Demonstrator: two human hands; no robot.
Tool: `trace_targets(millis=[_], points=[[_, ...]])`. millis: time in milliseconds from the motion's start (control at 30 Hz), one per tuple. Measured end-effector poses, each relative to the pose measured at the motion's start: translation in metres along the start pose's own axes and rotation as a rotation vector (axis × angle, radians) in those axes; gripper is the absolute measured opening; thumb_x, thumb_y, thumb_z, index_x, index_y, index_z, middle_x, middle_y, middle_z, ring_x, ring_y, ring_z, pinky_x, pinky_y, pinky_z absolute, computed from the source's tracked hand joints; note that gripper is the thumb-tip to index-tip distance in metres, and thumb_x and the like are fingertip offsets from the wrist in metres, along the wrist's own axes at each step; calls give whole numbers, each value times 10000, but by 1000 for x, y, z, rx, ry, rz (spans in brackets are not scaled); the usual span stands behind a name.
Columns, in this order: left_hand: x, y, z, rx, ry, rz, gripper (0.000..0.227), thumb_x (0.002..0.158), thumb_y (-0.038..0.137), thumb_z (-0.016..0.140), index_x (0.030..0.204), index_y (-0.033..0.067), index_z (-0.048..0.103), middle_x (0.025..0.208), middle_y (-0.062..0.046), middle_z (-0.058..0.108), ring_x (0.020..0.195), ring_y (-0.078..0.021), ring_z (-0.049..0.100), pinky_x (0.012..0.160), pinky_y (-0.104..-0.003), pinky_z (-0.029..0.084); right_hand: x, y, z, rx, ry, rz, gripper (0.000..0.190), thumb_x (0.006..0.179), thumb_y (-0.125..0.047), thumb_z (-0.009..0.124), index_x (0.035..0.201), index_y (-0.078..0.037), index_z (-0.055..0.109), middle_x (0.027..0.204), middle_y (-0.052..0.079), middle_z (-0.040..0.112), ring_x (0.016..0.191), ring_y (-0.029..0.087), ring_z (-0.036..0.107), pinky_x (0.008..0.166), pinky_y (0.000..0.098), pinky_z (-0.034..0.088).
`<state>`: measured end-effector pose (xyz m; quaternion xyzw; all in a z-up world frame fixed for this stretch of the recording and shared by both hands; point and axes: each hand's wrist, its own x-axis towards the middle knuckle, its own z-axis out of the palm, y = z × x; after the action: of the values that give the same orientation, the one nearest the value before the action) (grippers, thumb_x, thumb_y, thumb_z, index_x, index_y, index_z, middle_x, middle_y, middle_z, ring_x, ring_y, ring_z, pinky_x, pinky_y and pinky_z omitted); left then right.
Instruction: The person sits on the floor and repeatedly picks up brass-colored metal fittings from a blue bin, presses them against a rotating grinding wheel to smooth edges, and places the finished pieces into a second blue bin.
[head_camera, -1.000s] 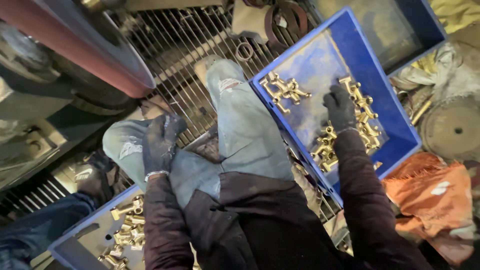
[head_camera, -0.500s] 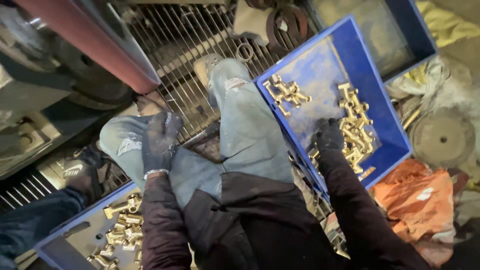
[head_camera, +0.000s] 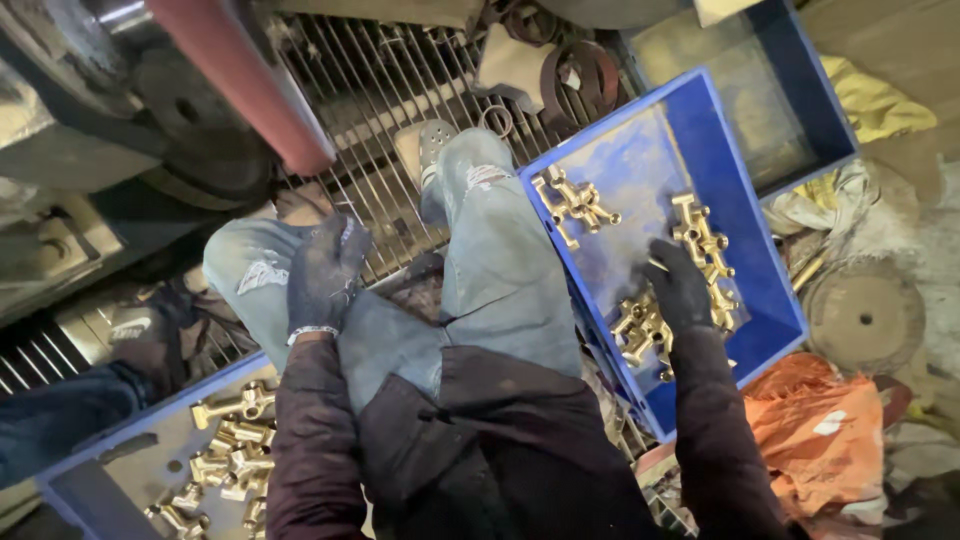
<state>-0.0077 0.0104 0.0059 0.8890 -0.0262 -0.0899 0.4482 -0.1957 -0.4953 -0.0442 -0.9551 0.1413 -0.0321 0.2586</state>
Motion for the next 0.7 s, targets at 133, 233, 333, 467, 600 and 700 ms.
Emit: trace_targets(millis=[133, 233, 333, 467, 600, 700], points=[[-1, -1, 3, -12, 29, 60, 396, 992, 336, 673, 1196, -3, 660, 1077, -247, 707, 999, -412, 680, 865, -461, 514, 59, -61, 18, 157, -24, -89, 365, 934, -66, 748, 1290, -34, 668, 1246, 180, 691, 1154, 315, 666, 973, 392, 539], [-6, -3, 2, -16, 37, 27, 417, 972, 336, 683, 1194, -16, 661, 1067, -248, 705, 988, -402, 683, 854, -455, 515, 98, -104, 40, 280, -2, -166, 424, 948, -60, 736, 1356, -31, 625, 1282, 181, 685, 1153, 287, 679, 971, 376, 548], [-6, -1, 0, -52, 20, 8, 406, 973, 330, 665, 1191, -13, 670, 1051, -236, 714, 975, -377, 696, 870, -442, 522, 119, -122, 51, 419, 78, -143, 435, 994, -58, 710, 1413, -24, 595, 1267, 163, 698, 1101, 253, 682, 983, 364, 557], [-8, -1, -1, -52, 46, 10, 438, 967, 329, 696, 1217, -29, 663, 1077, -250, 711, 999, -383, 691, 871, -445, 520, 119, -92, 49, 394, 225, -216, 375, 1041, -23, 694, 1400, 29, 597, 1343, 182, 676, 1194, 269, 666, 1030, 387, 540], [-6, 2, 0, -40, 53, 47, 441, 998, 316, 695, 1247, -44, 650, 1117, -264, 702, 1042, -397, 687, 897, -449, 518, 85, -17, 26, 292, 128, 34, 360, 1021, -148, 718, 1342, -13, 626, 1269, 172, 700, 1153, 259, 688, 1007, 371, 552], [-3, 4, -4, -48, 25, 41, 427, 997, 309, 682, 1234, -45, 651, 1100, -267, 700, 1027, -411, 680, 888, -461, 511, 37, 32, 7, -48, -180, 292, 395, 987, -315, 743, 1277, -54, 677, 1171, 209, 717, 1091, 335, 686, 947, 430, 534]])
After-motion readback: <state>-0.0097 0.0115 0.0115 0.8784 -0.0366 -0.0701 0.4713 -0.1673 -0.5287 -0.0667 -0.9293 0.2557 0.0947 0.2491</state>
